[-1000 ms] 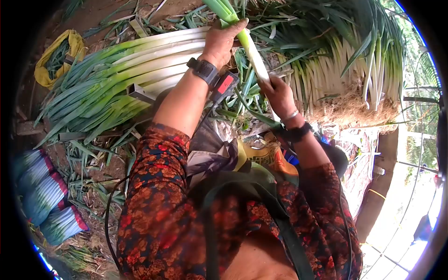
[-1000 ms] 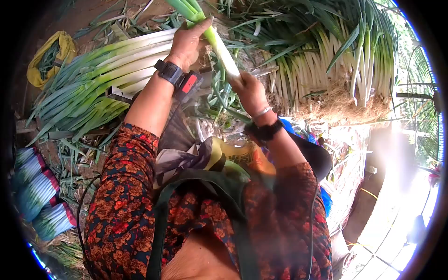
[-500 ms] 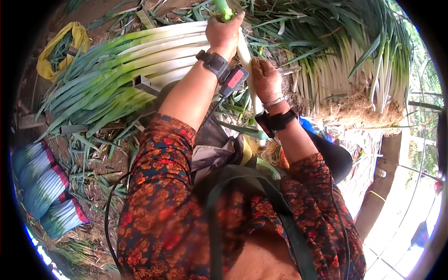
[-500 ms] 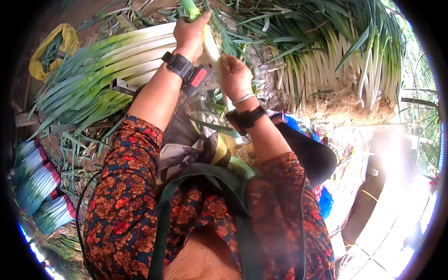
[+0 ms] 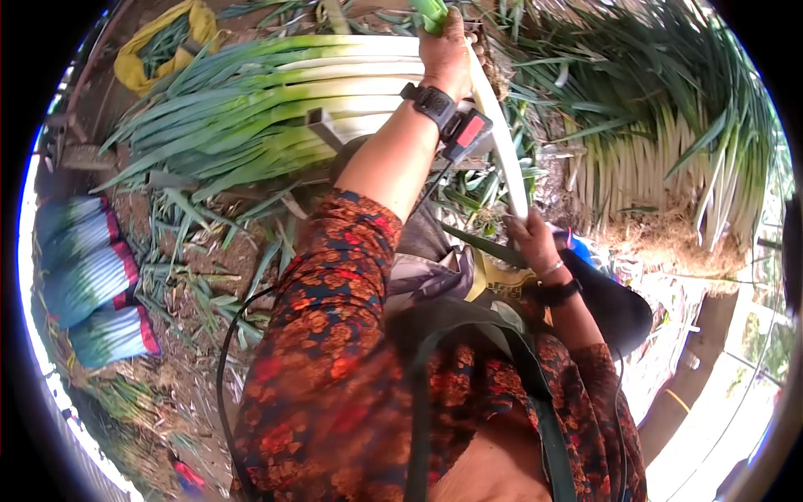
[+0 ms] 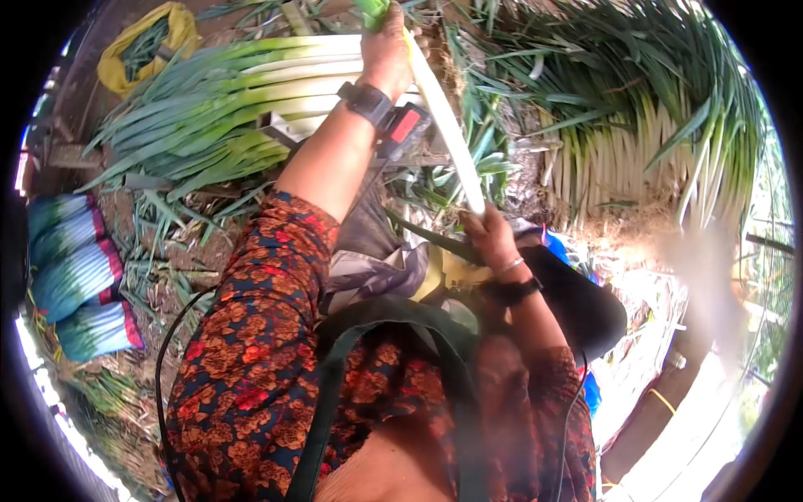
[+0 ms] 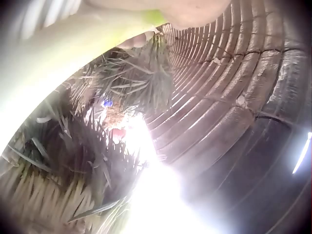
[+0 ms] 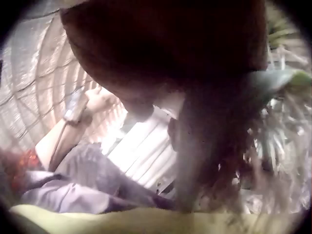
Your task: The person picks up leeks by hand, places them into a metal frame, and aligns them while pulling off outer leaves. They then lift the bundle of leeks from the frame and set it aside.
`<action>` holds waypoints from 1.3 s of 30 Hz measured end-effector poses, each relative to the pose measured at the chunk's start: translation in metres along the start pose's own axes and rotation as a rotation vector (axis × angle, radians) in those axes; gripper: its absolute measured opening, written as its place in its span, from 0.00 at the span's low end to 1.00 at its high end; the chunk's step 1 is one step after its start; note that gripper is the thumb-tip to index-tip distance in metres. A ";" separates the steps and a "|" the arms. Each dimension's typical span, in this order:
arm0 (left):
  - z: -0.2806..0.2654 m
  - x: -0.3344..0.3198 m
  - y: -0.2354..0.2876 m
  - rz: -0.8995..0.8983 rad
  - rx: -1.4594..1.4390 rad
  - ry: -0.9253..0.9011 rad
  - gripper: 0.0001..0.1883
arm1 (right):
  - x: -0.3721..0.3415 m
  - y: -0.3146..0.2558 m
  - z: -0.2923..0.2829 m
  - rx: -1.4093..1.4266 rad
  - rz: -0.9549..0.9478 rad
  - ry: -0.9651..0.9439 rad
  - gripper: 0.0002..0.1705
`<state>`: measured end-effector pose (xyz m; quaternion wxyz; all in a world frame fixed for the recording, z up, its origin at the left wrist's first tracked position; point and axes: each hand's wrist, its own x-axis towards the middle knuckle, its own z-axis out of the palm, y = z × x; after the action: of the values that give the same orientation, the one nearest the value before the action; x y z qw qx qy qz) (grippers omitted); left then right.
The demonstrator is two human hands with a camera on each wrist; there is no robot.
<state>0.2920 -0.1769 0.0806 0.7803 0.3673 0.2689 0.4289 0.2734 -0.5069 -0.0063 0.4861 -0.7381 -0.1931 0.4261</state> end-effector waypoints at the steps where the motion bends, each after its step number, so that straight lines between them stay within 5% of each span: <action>1: -0.003 -0.001 0.002 0.012 -0.010 0.025 0.19 | 0.001 0.005 -0.003 -0.012 0.002 0.065 0.12; 5: -0.030 0.002 0.048 0.149 -0.199 0.066 0.16 | 0.012 -0.003 -0.023 -0.670 -0.036 0.195 0.16; 6: -0.056 0.011 0.063 0.232 -0.105 0.118 0.19 | 0.022 0.019 -0.036 -0.572 -0.048 0.148 0.19; 7: -0.081 0.023 0.080 0.320 -0.012 0.166 0.22 | 0.021 -0.001 -0.040 -0.785 0.169 0.109 0.20; 9: -0.078 -0.006 0.135 0.321 -0.203 0.269 0.23 | 0.033 0.046 -0.069 -0.962 -0.022 0.266 0.26; 10: -0.079 -0.014 0.154 0.354 -0.172 0.384 0.22 | 0.039 0.030 -0.067 -0.949 -0.019 0.299 0.28; 12: -0.123 0.005 0.163 0.311 -0.318 0.331 0.24 | 0.047 -0.023 -0.041 -0.790 -0.439 0.398 0.25; 14: -0.139 0.001 0.169 0.310 -0.329 0.350 0.23 | 0.034 -0.119 0.022 -0.495 -0.501 0.343 0.22; 16: -0.147 -0.004 0.178 0.292 -0.378 0.412 0.21 | 0.060 -0.148 0.062 -0.537 -0.839 0.263 0.24; 23: -0.198 0.010 0.207 0.272 -0.429 0.335 0.29 | 0.135 -0.193 0.130 -0.594 -0.898 0.337 0.23; 25: -0.237 0.031 0.190 0.099 -0.049 0.350 0.30 | 0.153 -0.192 0.138 -0.597 -0.804 0.327 0.23; 27: -0.274 0.052 0.171 -0.083 0.323 0.362 0.31 | 0.191 -0.163 0.137 -0.799 -0.838 0.509 0.25; 28: -0.273 0.034 0.178 -0.333 0.456 0.181 0.24 | 0.212 -0.139 0.129 -0.962 -0.635 0.464 0.28; 29: -0.269 0.029 0.180 -0.167 0.819 0.219 0.20 | 0.208 -0.136 0.124 -1.127 -0.466 0.427 0.30; 31: -0.255 0.018 0.181 0.197 1.537 0.277 0.14 | 0.220 -0.126 0.117 -1.119 -0.604 0.440 0.30; 35: -0.243 0.026 0.162 0.945 1.824 -0.096 0.14 | 0.231 -0.116 0.106 -1.103 -0.748 0.404 0.26; 39: -0.241 0.023 0.135 0.849 2.089 -0.112 0.13 | 0.211 -0.130 0.114 -1.132 -0.679 0.393 0.24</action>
<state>0.0630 -0.0255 0.0457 -0.1071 0.9204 0.3138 0.2074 0.3157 -0.2375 -0.0040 0.1582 -0.8406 -0.5147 -0.0582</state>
